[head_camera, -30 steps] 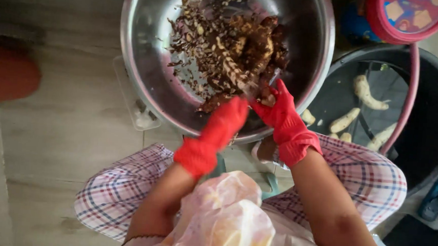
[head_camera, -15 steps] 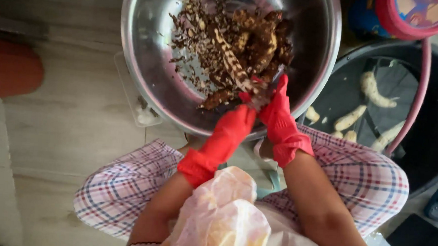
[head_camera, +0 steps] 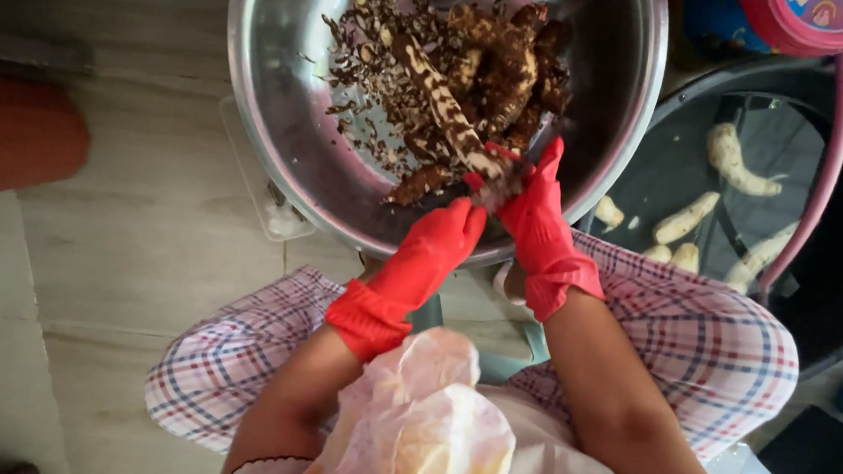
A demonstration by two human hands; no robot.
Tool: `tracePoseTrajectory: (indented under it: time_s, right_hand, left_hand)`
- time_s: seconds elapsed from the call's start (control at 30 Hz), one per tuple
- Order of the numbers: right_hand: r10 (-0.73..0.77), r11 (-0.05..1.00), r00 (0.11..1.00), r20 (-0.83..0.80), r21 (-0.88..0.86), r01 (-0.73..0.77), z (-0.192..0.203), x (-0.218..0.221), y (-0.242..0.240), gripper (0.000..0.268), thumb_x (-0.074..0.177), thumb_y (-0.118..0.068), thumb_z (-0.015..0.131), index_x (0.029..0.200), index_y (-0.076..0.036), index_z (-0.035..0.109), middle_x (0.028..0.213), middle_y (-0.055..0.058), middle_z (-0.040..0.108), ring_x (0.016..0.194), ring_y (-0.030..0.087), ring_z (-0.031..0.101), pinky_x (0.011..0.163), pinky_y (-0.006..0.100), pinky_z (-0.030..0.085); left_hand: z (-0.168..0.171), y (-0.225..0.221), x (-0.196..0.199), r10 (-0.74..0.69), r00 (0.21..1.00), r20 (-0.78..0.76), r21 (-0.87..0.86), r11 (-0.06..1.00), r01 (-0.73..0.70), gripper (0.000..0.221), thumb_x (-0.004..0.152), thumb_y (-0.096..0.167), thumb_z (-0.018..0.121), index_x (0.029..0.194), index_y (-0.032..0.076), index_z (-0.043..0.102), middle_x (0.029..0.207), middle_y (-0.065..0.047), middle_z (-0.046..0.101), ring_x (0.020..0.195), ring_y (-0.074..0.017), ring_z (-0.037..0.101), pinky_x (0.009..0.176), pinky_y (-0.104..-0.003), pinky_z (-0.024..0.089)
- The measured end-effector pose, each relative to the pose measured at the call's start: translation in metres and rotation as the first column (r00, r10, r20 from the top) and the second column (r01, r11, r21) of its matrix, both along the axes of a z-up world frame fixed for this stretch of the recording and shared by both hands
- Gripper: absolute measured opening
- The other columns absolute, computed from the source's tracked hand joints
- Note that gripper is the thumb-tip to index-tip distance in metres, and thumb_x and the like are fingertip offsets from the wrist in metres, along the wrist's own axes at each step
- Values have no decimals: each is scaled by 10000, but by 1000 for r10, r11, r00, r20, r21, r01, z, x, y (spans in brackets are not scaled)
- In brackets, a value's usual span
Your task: Peeling the skin off a cassava root using a hand-held peeler over a collection bowl.
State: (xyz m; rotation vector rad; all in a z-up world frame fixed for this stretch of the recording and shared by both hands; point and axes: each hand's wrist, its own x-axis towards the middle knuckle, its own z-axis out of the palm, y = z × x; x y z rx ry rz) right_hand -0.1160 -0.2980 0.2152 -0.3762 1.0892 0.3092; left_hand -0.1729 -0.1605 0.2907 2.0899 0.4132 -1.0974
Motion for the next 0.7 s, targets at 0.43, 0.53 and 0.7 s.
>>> tracePoseTrajectory:
  time_s: [0.43, 0.53, 0.7]
  right_hand:
    - [300, 923, 953, 37, -264, -280, -28, -14, 0, 1002, 742, -875, 528, 1224, -24, 745, 865, 256, 669, 690, 365, 645, 907, 546, 641]
    - [287, 926, 956, 65, -275, -260, 15, -8, 9, 1038, 715, -886, 513, 1262, -29, 721, 984, 230, 701, 772, 316, 699, 899, 448, 650]
    - [309, 931, 950, 40, -218, -294, 5, -6, 6, 1064, 794, -855, 459, 1368, 24, 633, 1298, 313, 646, 1168, 457, 672, 1049, 588, 538]
  left_hand:
    - [3, 1, 12, -106, 992, -71, 16, 994, 107, 609, 1000, 597, 285, 1207, 138, 629, 1153, -203, 738, 1160, -393, 685, 1057, -499, 526]
    - [36, 7, 24, -120, 991, -52, -13, 993, 120, 590, 966, 651, 302, 1142, 192, 628, 988, -130, 756, 1074, -338, 724, 1029, -476, 549]
    - [-64, 31, 55, 30, 996, -81, 80, 997, -23, 587, 945, 633, 282, 1099, 192, 637, 779, -71, 761, 746, -272, 773, 834, -426, 629]
